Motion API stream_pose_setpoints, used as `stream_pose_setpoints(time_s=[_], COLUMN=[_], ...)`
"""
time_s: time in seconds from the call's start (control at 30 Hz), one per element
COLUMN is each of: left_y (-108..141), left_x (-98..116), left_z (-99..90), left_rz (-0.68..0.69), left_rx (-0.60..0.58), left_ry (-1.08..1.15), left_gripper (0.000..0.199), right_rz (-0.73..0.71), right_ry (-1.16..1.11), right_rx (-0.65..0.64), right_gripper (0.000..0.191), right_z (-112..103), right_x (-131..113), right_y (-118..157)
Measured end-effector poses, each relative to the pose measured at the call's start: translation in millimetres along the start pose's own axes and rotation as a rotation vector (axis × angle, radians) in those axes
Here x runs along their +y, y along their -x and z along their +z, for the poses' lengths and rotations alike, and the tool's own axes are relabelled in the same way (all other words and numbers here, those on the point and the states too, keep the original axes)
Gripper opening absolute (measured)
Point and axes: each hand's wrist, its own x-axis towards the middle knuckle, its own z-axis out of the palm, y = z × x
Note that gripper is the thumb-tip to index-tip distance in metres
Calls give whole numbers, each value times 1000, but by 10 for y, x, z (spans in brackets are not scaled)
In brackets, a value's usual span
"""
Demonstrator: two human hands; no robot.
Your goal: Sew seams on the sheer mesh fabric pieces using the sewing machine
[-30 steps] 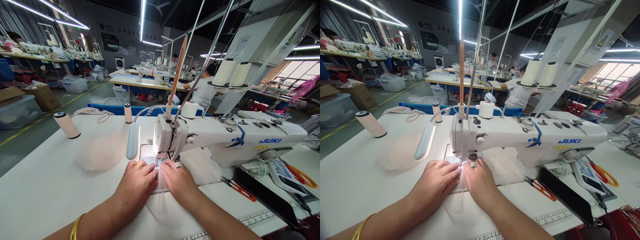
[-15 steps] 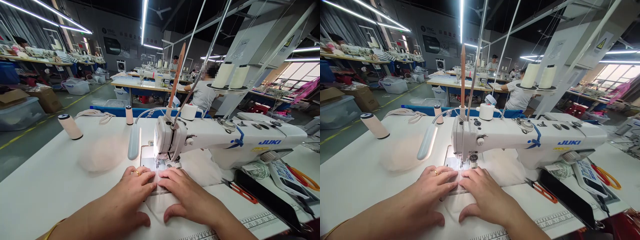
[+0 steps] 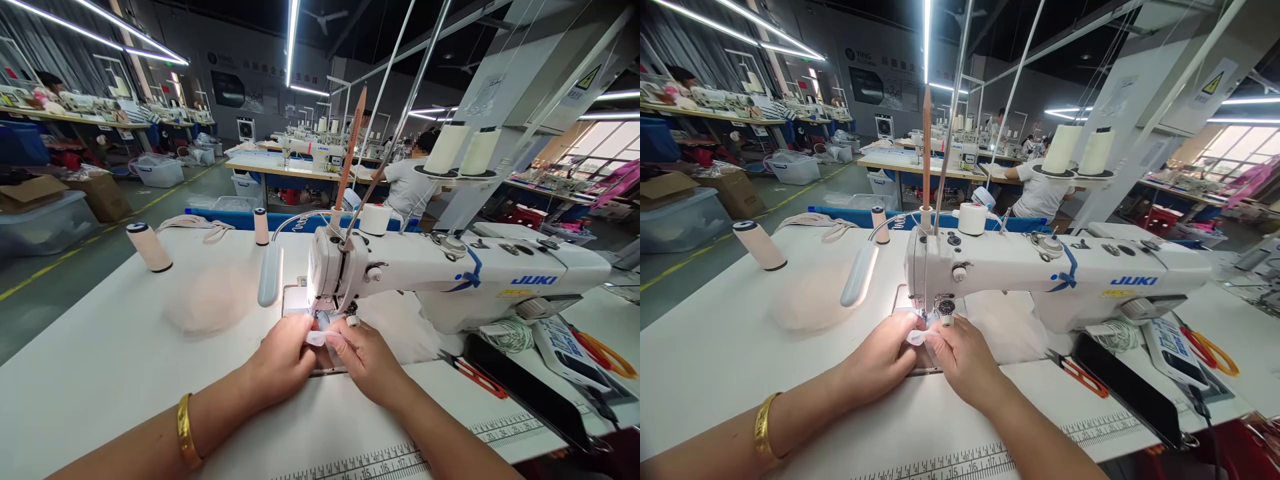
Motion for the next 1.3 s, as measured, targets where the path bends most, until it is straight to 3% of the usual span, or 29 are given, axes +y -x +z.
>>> stream_pose_setpoints(time_s=[0.17,0.4,0.53,0.67,0.93,1.3], left_y=[-56,-83,15,173,187,53], left_x=[5,-21,-102,-126,-105,-327], left_z=[-38,-49,4,9,-15,74], left_rz=[29,173,335,444,449,411], left_rx=[-22,34,102,127,136,203], left_ry=[15,61,-55,-103,-116,-211], left_gripper=[11,29,36,25,25,27], right_rz=[15,-22,-156,-269,-212,-182], right_ry=[-8,20,78,126,196,288], right_rx=[32,39,-86,-231,-242,-211], right_gripper=[42,43,47,38,26,14], right_z=[12,7,-9,-53,-70,20], right_x=[3,25,77,78,65,142], right_y=[-26,-17,36,114,128,79])
